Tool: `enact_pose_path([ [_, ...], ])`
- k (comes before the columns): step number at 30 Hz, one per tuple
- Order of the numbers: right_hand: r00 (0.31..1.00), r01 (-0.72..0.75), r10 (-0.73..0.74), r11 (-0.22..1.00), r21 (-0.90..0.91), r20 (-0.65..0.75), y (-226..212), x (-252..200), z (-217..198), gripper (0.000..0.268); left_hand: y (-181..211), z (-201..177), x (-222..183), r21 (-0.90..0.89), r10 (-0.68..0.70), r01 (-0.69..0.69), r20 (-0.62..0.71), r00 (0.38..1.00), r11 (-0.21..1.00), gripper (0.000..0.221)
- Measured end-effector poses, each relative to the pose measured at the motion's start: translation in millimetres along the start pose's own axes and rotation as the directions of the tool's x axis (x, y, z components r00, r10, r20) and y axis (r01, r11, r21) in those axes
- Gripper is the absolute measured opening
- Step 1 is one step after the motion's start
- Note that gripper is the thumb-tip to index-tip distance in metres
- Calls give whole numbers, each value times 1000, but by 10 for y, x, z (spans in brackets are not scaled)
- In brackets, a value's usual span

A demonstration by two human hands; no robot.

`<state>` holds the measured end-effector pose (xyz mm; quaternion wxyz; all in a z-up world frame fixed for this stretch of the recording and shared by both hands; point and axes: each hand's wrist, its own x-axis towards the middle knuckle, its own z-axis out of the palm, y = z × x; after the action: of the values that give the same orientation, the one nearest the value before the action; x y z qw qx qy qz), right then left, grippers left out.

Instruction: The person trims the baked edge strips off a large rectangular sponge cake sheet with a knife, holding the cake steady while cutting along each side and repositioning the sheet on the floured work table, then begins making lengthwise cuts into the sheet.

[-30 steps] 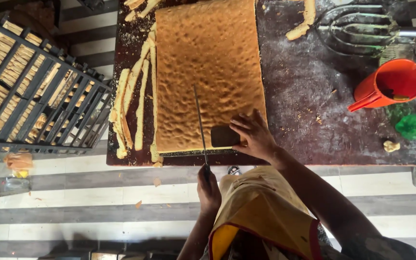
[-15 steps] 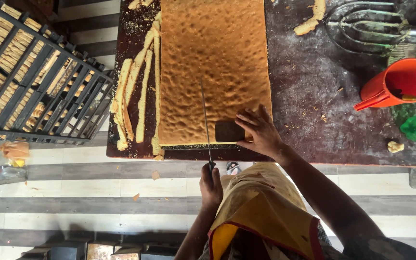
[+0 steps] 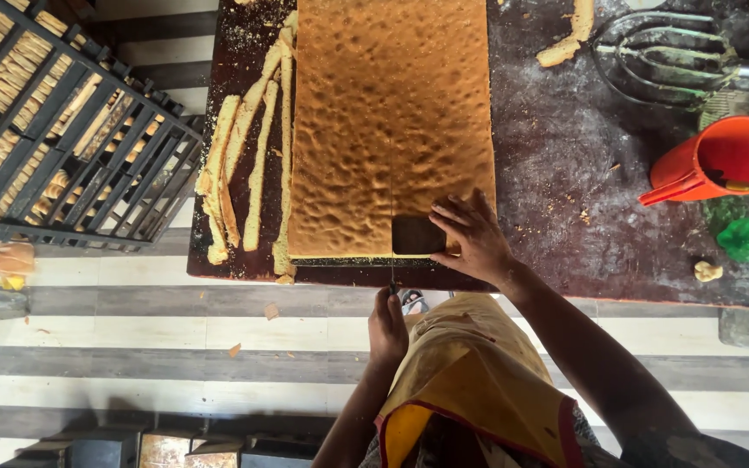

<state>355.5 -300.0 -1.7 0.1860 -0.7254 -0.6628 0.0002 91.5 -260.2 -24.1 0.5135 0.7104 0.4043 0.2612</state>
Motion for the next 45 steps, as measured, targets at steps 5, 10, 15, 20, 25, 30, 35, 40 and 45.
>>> enact_pose_path([
  [5, 1000, -13, 13, 1000, 13, 3, -4, 4, -22, 77, -84, 45, 87, 41, -37, 35, 28, 999, 999, 33],
  [10, 999, -30, 32, 993, 111, -13, -44, 49, -147, 78, -109, -19, 0, -172, -116, 127, 71, 991, 977, 37],
  [15, 995, 5, 16, 978, 207, -99, -319, 302, -234, 79, -207, -231, -127, -395, -146, 123, -27, 989, 910, 36],
  [20, 988, 111, -92, 981, 159, -121, -604, 575, 76, 72, -137, -445, -118, -446, -141, 59, -154, 978, 893, 35],
  [25, 987, 117, -113, 993, 29, -116, -590, 625, 298, 77, -194, -516, -189, -410, -182, 123, -107, 978, 904, 35],
  [30, 994, 68, -66, 997, 24, -87, -584, 577, 314, 78, -222, -470, -250, -369, -180, 124, -121, 976, 921, 34],
  [35, 997, 53, -52, 998, 16, -61, -595, 573, 286, 76, -168, -508, -220, -319, -193, 148, -114, 975, 936, 35],
  [40, 997, 66, -65, 998, 21, -45, -591, 586, 252, 74, -287, -578, -69, -313, -244, 195, -128, 961, 930, 34],
  [45, 996, 77, -77, 997, -9, -42, -594, 593, 282, 74, -258, -700, 3, -260, -212, 173, -131, 968, 950, 35],
])
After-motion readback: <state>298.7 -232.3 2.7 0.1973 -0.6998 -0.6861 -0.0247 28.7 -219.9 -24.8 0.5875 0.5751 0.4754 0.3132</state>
